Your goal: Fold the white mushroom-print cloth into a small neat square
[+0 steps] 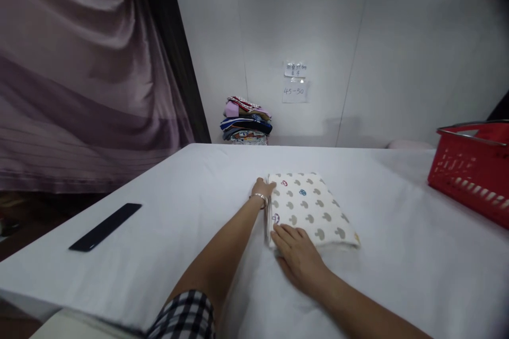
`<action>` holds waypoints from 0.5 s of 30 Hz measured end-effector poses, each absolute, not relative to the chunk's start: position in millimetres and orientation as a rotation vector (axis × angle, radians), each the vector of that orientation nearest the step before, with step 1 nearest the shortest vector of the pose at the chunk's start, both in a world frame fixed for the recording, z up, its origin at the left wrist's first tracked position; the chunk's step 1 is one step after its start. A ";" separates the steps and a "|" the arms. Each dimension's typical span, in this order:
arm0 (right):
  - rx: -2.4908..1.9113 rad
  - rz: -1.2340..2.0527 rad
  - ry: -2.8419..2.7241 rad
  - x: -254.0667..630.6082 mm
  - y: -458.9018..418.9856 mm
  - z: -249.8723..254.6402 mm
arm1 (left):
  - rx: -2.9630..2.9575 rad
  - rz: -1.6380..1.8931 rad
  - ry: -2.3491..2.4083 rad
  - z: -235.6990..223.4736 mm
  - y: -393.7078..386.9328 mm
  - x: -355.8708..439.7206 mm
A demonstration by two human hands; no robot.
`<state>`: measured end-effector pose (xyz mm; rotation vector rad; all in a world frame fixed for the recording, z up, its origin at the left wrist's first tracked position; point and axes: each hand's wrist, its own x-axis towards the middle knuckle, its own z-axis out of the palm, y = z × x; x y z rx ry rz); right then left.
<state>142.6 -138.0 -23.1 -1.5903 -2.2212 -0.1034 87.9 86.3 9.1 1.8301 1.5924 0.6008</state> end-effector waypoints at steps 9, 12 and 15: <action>-1.520 0.002 -2.195 143.6 -143.7 -6.7 | 1.860 0.544 1.558 12.0 58.3 80.6; -1.493 0.011 -2.016 169.4 -148.1 -1.0 | 1.849 0.555 1.577 11.3 55.5 78.9; -1.702 -0.041 -1.640 215.4 -154.6 3.7 | 1.832 0.558 1.580 12.0 53.2 77.9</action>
